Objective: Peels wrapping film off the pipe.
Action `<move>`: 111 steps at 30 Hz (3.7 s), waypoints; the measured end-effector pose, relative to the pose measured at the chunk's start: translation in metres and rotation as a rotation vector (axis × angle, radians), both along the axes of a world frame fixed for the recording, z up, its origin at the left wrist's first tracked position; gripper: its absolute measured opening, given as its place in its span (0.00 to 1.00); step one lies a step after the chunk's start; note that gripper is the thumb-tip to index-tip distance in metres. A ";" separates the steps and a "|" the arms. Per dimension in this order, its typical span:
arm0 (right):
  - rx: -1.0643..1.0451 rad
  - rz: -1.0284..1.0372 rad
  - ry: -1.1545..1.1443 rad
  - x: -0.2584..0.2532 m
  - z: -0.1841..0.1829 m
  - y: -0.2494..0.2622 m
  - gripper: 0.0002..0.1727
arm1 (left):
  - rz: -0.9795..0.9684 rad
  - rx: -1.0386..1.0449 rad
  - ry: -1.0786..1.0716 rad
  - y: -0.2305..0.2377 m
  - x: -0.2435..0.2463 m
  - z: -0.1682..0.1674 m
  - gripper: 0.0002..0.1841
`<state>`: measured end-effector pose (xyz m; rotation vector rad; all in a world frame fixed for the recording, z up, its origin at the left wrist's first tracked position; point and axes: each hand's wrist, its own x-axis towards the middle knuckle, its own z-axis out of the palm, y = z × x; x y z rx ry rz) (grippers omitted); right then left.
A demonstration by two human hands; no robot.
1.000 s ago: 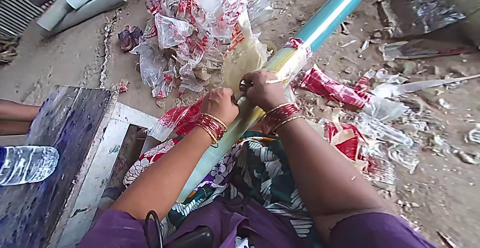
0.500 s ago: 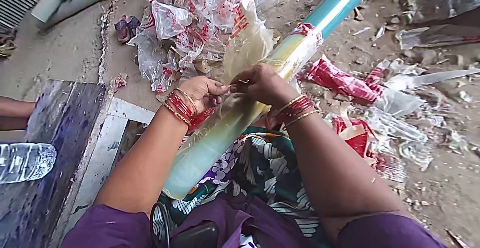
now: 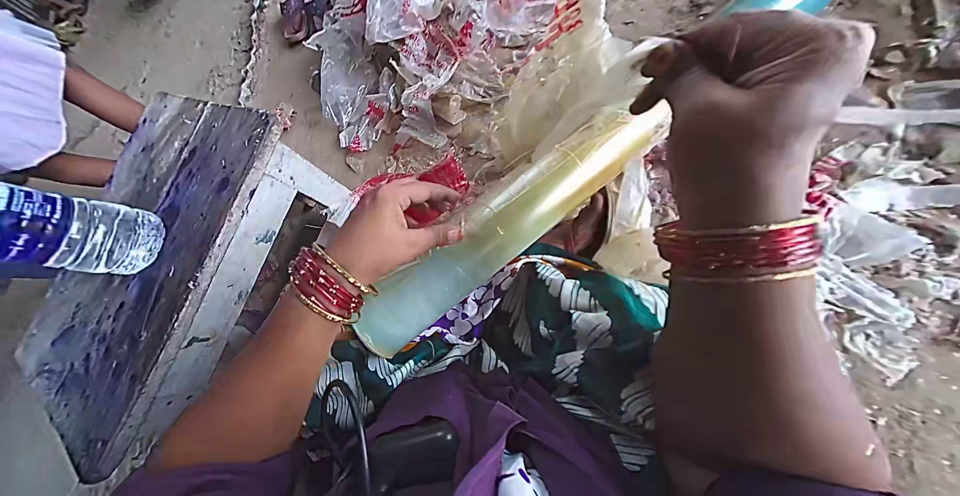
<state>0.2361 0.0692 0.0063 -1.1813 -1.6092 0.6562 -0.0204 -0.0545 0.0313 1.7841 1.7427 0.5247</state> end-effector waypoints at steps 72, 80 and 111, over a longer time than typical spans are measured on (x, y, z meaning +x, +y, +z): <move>0.245 0.921 -0.280 -0.049 -0.040 -0.031 0.03 | 0.588 0.213 -0.402 -0.077 -0.001 -0.011 0.13; 0.476 0.651 -0.244 -0.066 -0.045 -0.052 0.05 | 0.188 0.294 0.258 -0.086 -0.020 -0.012 0.27; 0.364 0.649 -0.339 -0.020 -0.028 -0.015 0.09 | -0.274 0.463 0.604 -0.041 -0.013 0.038 0.23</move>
